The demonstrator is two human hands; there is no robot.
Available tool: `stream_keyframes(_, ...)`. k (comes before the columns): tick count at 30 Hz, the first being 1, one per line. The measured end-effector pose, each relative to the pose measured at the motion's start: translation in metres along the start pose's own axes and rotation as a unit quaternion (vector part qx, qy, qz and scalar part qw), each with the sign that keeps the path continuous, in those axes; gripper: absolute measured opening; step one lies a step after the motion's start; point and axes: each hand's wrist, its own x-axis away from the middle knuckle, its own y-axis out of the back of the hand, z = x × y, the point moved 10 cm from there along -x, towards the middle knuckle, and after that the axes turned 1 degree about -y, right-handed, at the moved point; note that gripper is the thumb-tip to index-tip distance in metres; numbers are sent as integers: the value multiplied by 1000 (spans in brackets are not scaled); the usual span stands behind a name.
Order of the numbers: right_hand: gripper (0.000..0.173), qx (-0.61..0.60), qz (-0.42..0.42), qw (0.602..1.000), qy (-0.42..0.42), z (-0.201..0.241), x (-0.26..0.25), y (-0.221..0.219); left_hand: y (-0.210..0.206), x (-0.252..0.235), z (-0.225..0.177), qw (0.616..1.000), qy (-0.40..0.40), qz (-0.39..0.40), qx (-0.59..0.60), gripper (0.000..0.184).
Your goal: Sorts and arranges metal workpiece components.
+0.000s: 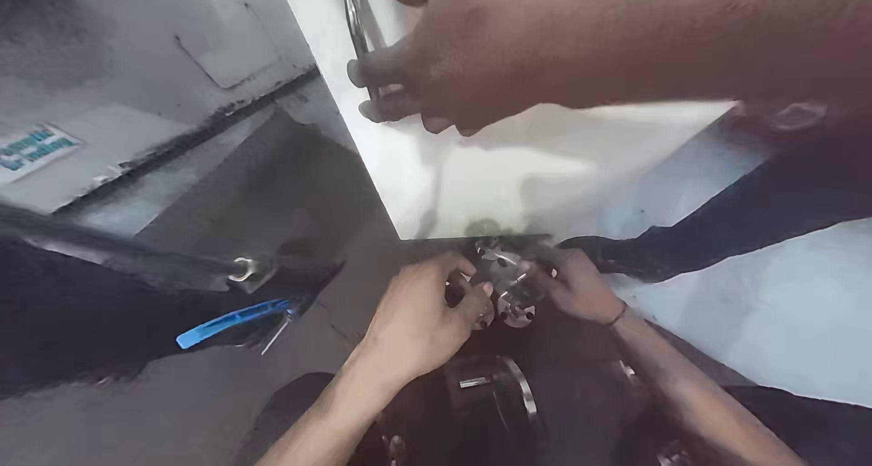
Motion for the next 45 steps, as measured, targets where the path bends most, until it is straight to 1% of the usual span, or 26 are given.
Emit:
stream_keyframes(2, 26, 73, 82, 993, -44, -16, 4, -19, -1, 2, -3, 1000, -1, 3, -6, 31)
stream_keyframes(6, 29, 127, 224, 955, -145, -56, 19, -57, -4, 6, -6, 999, 13, 27, -18, 32)
stream_keyframes(9, 31, 151, 278, 934, -163, -77, 33, -76, -7, 7, -9, 999, -5, 32, 7, 32)
stream_keyframes(12, 36, 180, 310, 917, -175, -89, 43, -88, -6, 8, -18, 999, -7, 11, 41, 30)
stream_keyframes(14, 36, 194, 310, 916, -163, -91, 44, -92, -8, 9, -21, 999, -2, 13, 31, 30)
stream_keyframes(16, 34, 202, 311, 916, -150, -87, 44, -93, -11, 10, -21, 1000, -14, 23, 4, 31)
stream_keyframes(20, 34, 206, 317, 910, -172, -84, 42, -91, -11, 19, -21, 997, -57, 11, -60, 36)
stream_keyframes(22, 32, 228, 325, 900, -179, -82, 42, -91, -8, 29, -25, 995, -77, -9, -60, 37)
stream_keyframes(26, 29, 263, 321, 892, -179, -85, 42, -97, -5, 44, -33, 994, -101, -21, -32, 33)
stream_keyframes(30, 34, 233, 308, 904, -183, -92, 43, -95, 5, 50, -37, 993, -107, -48, -18, 31)
stream_keyframes(34, 35, 215, 294, 918, -159, -101, 41, -94, 16, 50, -34, 990, -112, -84, 1, 26)
stream_keyframes(37, 34, 207, 283, 923, -159, -99, 37, -93, 22, 45, -30, 991, -98, -95, 17, 21)
stream_keyframes(42, 28, 181, 244, 946, -110, -78, 22, -87, 22, 30, -20, 994, -61, -91, 30, 16)
stream_keyframes(45, 27, 158, 217, 957, -111, -68, 8, -81, 21, 23, -16, 994, -48, -90, 37, 15)
